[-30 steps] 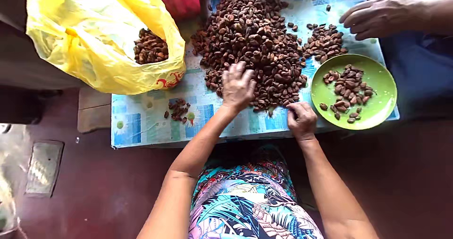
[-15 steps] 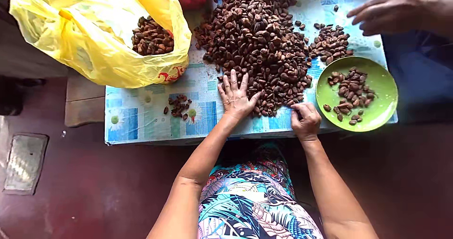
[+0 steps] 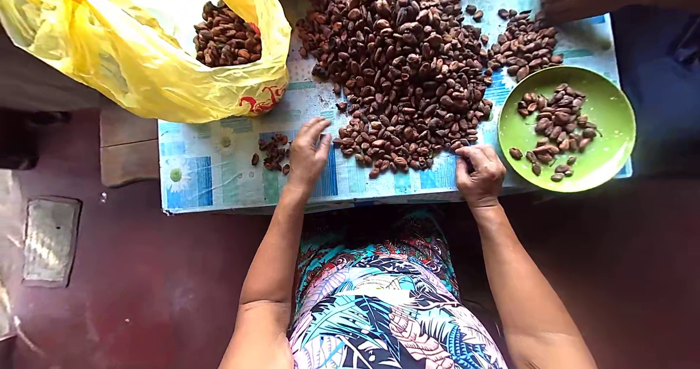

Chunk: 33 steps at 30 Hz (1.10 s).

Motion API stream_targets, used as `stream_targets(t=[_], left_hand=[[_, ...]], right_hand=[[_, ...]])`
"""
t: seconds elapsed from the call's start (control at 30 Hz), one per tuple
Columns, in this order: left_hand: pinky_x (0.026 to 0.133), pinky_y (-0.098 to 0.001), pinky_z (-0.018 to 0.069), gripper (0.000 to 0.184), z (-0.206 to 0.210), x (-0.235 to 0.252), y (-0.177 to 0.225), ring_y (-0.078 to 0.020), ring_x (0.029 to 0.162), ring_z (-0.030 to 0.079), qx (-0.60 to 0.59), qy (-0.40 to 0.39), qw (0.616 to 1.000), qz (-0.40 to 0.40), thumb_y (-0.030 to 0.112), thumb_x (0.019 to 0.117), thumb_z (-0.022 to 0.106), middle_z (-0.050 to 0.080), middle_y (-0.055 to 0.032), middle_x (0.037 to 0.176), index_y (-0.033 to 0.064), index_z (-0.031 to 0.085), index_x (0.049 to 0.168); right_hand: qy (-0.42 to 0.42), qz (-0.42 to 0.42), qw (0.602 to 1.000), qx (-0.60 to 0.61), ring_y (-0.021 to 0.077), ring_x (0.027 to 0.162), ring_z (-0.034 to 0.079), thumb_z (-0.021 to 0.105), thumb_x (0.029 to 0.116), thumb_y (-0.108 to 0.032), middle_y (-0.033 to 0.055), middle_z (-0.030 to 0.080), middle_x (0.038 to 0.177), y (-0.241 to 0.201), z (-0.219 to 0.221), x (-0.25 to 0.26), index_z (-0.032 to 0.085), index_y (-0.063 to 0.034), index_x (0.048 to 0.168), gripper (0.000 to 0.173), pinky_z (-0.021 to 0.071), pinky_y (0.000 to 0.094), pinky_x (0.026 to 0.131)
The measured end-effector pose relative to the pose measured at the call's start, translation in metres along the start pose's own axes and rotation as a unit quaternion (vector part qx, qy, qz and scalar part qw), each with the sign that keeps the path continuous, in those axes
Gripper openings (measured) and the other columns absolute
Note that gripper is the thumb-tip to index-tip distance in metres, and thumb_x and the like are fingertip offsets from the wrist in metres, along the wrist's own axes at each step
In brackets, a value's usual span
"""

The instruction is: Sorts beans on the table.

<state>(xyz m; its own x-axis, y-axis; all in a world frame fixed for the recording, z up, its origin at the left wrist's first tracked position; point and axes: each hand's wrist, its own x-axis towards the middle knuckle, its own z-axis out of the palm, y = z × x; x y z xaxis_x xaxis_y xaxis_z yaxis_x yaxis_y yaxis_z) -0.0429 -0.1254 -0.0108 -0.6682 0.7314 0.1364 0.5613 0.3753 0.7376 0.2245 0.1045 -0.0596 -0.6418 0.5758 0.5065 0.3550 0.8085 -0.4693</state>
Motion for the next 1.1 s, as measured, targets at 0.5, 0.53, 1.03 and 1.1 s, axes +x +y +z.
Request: stream_targets(t=[0.5, 0.53, 1.03, 1.1], left_hand=[[0.107, -0.049, 0.0462, 0.024, 0.007, 0.083, 0.008, -0.0369, 0.119, 0.064, 0.115, -0.09, 0.988, -0.055, 0.007, 0.0995, 0.059, 0.067, -0.0261, 0.122, -0.0059, 0.071, 0.116], [0.106, -0.0456, 0.0479, 0.025, 0.002, 0.078, 0.008, -0.0334, 0.115, 0.067, 0.086, -0.083, 0.991, -0.061, 0.006, 0.1004, 0.058, 0.069, -0.0253, 0.12, -0.0071, 0.07, 0.117], [0.07, -0.024, 0.0603, 0.037, -0.043, 0.031, -0.005, -0.0121, 0.075, 0.073, -0.562, 0.016, 0.787, -0.255, 0.003, 0.0981, 0.028, 0.076, -0.0026, 0.083, 0.0143, 0.06, 0.082], [0.06, -0.021, 0.057, 0.043, -0.048, 0.025, -0.014, -0.0102, 0.068, 0.071, -0.589, -0.003, 0.758, -0.278, 0.01, 0.0982, 0.022, 0.074, -0.0008, 0.078, 0.0169, 0.061, 0.081]], right_hand=[[0.011, -0.009, 1.0, 0.008, 0.0383, 0.094, 0.072, 0.057, 0.0933, -0.004, 0.0245, 0.073, 0.101, 0.001, 0.001, 0.0, 0.076, 0.0025, 0.1, 0.021, 0.0565, 0.0476, 0.08], [0.011, -0.008, 1.0, 0.007, 0.0383, 0.094, 0.072, 0.057, 0.0933, -0.004, 0.0244, 0.073, 0.101, 0.001, 0.002, 0.0, 0.076, 0.0022, 0.1, 0.021, 0.0564, 0.0478, 0.08], [0.013, -0.005, 1.0, 0.008, 0.0394, 0.095, 0.071, 0.056, 0.0942, -0.005, 0.0257, 0.072, 0.102, 0.003, 0.002, 0.0, 0.075, 0.0025, 0.101, 0.022, 0.0555, 0.0476, 0.081], [0.015, -0.005, 1.0, 0.005, 0.0389, 0.095, 0.071, 0.057, 0.0942, -0.005, 0.0254, 0.072, 0.102, 0.003, 0.002, 0.0, 0.076, 0.0021, 0.101, 0.021, 0.0557, 0.0474, 0.081]])
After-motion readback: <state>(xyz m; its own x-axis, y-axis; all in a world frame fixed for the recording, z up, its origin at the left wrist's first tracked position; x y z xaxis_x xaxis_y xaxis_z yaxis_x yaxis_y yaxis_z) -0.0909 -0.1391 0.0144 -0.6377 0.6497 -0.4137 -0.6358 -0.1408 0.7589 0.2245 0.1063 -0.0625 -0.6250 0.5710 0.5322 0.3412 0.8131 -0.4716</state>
